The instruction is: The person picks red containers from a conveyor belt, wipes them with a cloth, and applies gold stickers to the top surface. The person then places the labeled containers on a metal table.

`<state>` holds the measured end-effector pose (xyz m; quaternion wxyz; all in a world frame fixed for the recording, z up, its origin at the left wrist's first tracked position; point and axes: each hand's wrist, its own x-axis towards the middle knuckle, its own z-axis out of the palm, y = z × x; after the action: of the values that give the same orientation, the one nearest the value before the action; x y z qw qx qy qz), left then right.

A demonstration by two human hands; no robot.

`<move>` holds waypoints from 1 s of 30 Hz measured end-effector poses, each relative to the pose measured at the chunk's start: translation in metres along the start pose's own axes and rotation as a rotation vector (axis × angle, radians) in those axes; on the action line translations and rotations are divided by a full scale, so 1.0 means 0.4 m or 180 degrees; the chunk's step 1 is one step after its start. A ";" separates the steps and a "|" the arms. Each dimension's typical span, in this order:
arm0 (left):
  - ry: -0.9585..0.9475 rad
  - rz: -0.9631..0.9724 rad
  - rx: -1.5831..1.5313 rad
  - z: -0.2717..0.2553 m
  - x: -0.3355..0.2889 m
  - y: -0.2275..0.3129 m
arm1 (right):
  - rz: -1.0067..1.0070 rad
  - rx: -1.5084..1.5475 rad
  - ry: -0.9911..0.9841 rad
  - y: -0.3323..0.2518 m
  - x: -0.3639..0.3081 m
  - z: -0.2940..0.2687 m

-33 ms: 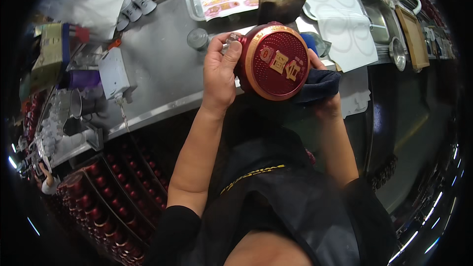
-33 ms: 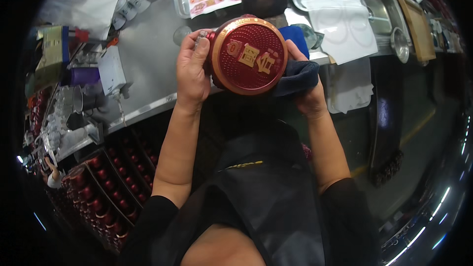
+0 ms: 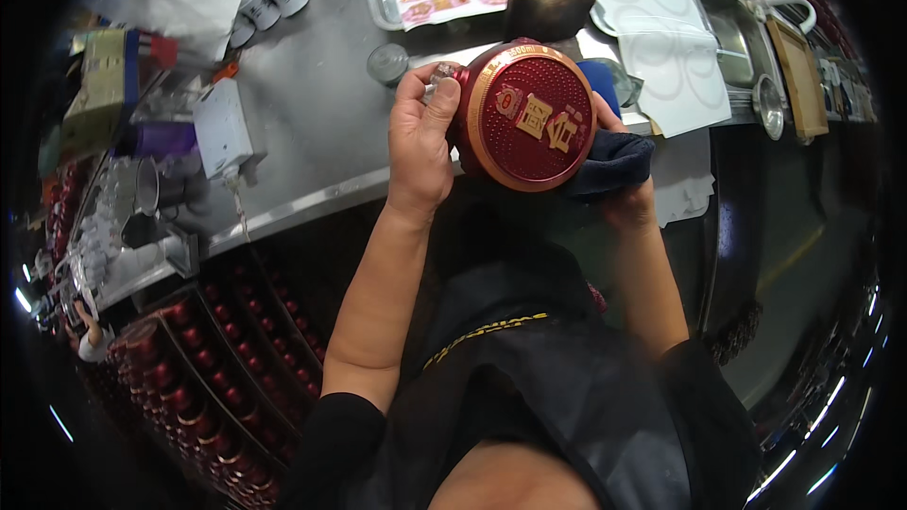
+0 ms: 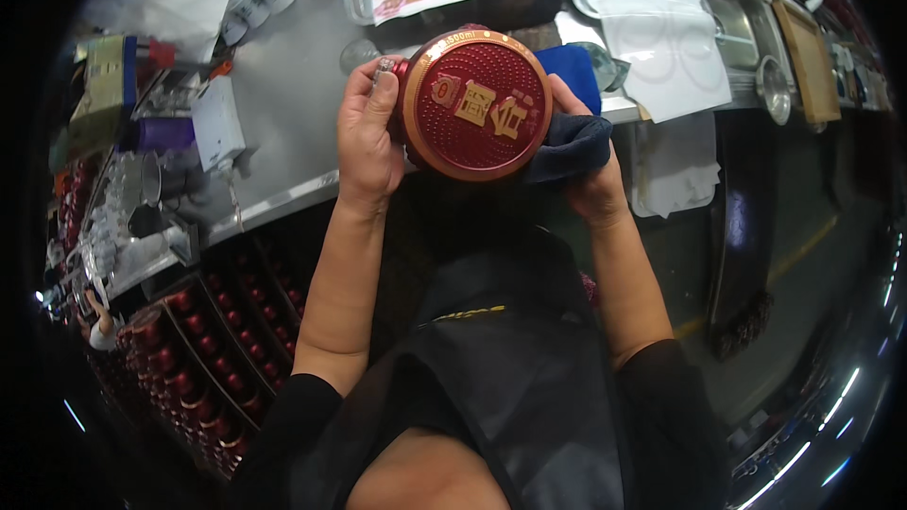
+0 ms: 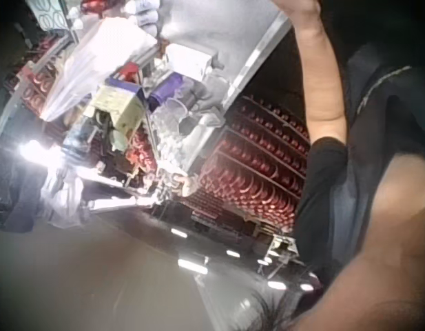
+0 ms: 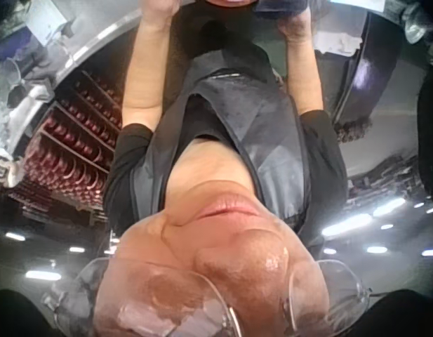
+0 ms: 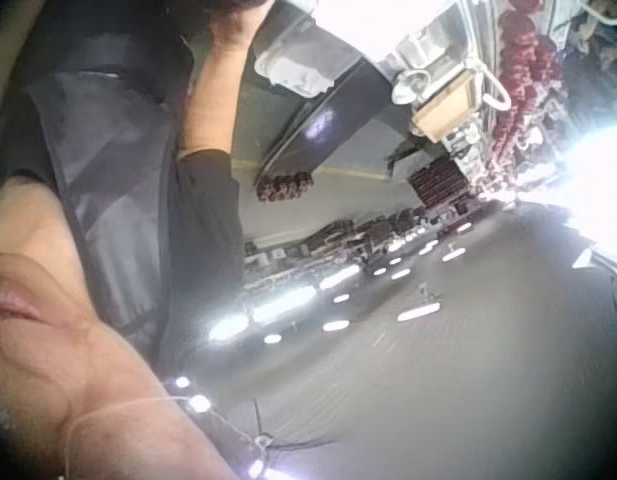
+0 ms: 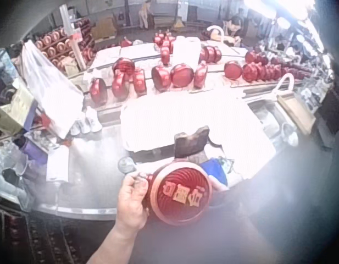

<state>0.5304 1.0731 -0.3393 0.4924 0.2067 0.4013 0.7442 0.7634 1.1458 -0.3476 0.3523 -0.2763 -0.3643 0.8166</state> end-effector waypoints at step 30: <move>0.3100 0.0634 0.2809 -0.411 -1.147 0.150 | 0.2231 -0.1398 -0.1827 0.702 -0.336 0.479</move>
<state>0.5780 0.5842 -0.3487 0.0529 0.0651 0.8240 0.5603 0.6034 0.8284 -0.4317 -0.1239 -0.2139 -0.4950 0.8330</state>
